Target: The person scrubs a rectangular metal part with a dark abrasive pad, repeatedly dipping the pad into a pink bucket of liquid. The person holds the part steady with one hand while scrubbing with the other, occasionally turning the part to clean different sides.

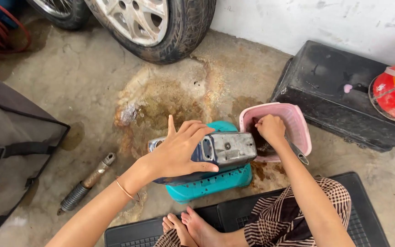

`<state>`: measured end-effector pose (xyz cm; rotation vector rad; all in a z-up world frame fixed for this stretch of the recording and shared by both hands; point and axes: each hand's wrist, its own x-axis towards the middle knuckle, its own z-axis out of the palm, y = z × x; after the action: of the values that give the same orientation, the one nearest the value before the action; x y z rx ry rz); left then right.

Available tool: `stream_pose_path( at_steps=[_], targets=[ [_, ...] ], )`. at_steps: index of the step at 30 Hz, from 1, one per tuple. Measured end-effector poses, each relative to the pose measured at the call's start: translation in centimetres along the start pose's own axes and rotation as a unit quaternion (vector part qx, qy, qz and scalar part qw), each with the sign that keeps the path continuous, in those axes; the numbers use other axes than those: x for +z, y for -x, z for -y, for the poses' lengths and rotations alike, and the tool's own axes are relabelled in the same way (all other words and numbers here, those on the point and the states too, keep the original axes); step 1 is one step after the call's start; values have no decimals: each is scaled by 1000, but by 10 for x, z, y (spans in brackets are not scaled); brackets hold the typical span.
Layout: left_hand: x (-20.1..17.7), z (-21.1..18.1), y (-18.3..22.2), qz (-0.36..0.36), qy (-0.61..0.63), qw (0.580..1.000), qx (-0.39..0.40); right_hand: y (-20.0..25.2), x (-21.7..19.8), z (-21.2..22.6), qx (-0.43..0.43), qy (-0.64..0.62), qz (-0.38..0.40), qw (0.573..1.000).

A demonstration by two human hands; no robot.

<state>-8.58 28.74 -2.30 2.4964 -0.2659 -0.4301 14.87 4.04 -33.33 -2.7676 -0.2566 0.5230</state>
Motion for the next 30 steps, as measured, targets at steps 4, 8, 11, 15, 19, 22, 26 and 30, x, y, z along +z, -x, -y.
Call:
stream_pose_path(
  at_steps=[4, 8, 11, 15, 19, 22, 26, 30],
  targets=[
    [20, 18, 5, -59, -137, 988, 31, 26, -32, 0, -44, -3, -74, 996],
    [34, 21, 11, -172, -226, 958, 46, 46, -56, -17, -54, -95, -132, 985],
    [41, 20, 16, -199, -213, 956, 44, 69, -65, -24, -45, -148, -172, 973],
    [48, 23, 24, -213, -179, 960, 28, 112, -57, -14, -57, -234, -122, 963],
    [60, 34, 29, -217, -154, 964, 0, 138, -28, -20, -28, -259, -113, 959],
    [70, 42, 28, -204, -170, 964, -9, 161, -27, -4, -49, -237, -124, 962],
    [73, 49, 27, -214, -176, 961, -26, 143, -29, -10, -151, -228, -288, 918],
    [80, 57, 26, -222, -193, 955, -42, 122, -49, 9, -256, -217, -357, 872]
  ],
)
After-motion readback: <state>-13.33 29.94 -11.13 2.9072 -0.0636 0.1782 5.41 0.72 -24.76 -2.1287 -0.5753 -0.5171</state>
